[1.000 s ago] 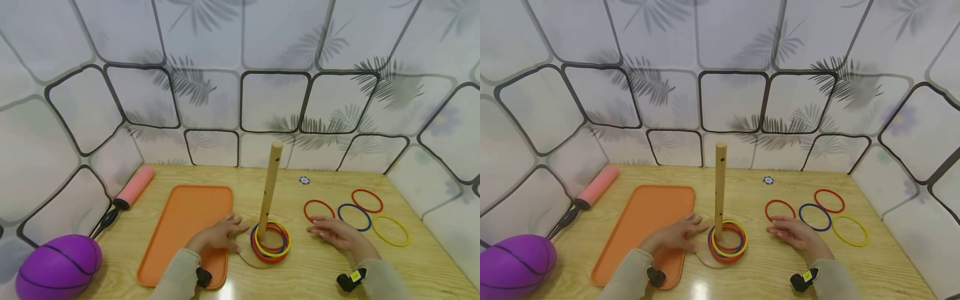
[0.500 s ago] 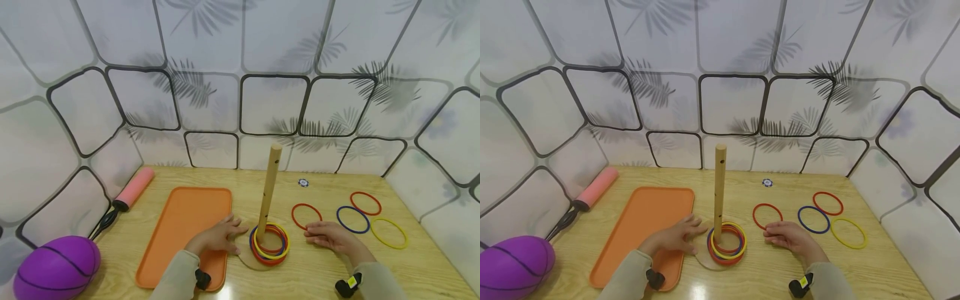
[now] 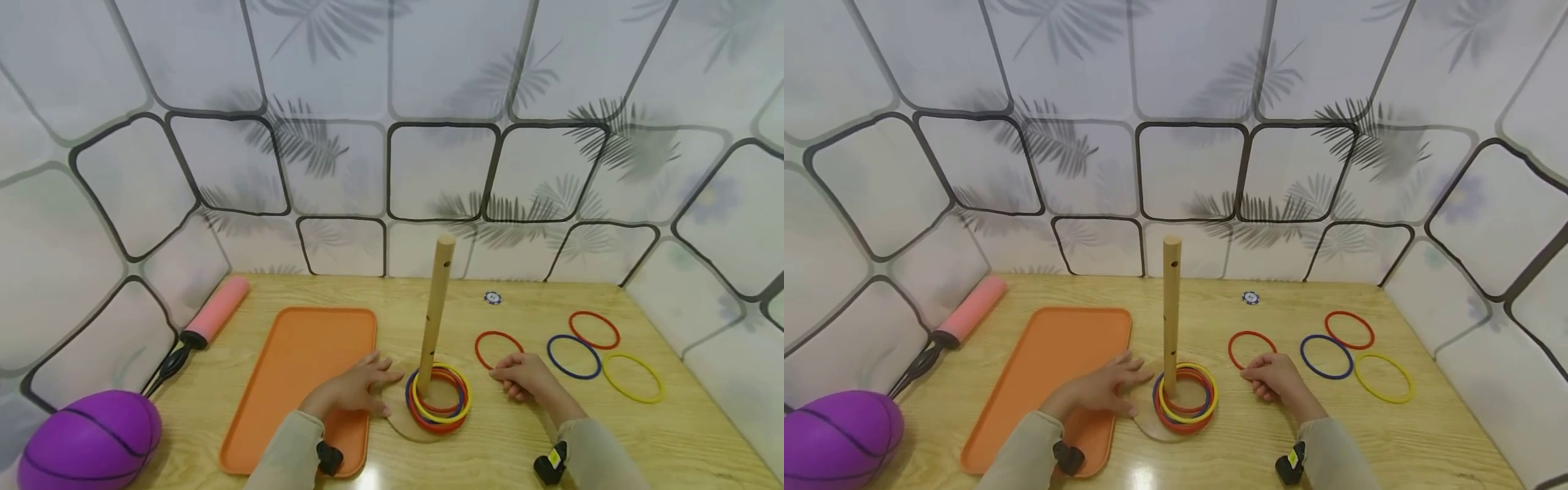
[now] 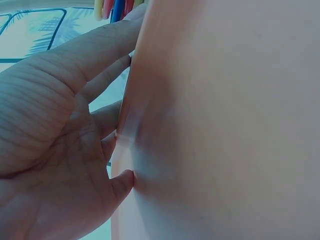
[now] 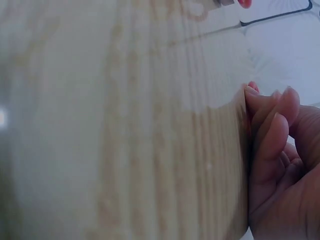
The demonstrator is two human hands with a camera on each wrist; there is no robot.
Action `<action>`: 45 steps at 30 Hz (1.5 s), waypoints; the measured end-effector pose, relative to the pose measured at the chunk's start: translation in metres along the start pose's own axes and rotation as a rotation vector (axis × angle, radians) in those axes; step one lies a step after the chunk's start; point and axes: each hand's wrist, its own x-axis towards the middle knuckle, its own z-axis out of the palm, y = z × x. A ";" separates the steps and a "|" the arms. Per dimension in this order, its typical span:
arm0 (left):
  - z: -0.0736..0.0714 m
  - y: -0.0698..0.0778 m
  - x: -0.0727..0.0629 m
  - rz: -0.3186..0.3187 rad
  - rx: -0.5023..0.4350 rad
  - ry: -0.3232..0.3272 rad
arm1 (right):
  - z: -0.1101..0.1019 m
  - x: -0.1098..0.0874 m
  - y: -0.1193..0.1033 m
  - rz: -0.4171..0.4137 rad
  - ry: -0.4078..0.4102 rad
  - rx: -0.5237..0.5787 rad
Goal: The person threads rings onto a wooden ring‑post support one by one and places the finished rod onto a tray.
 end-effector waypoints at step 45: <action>0.001 0.000 -0.001 0.002 -0.029 0.010 | -0.057 -0.071 -0.074 -0.400 -0.189 0.191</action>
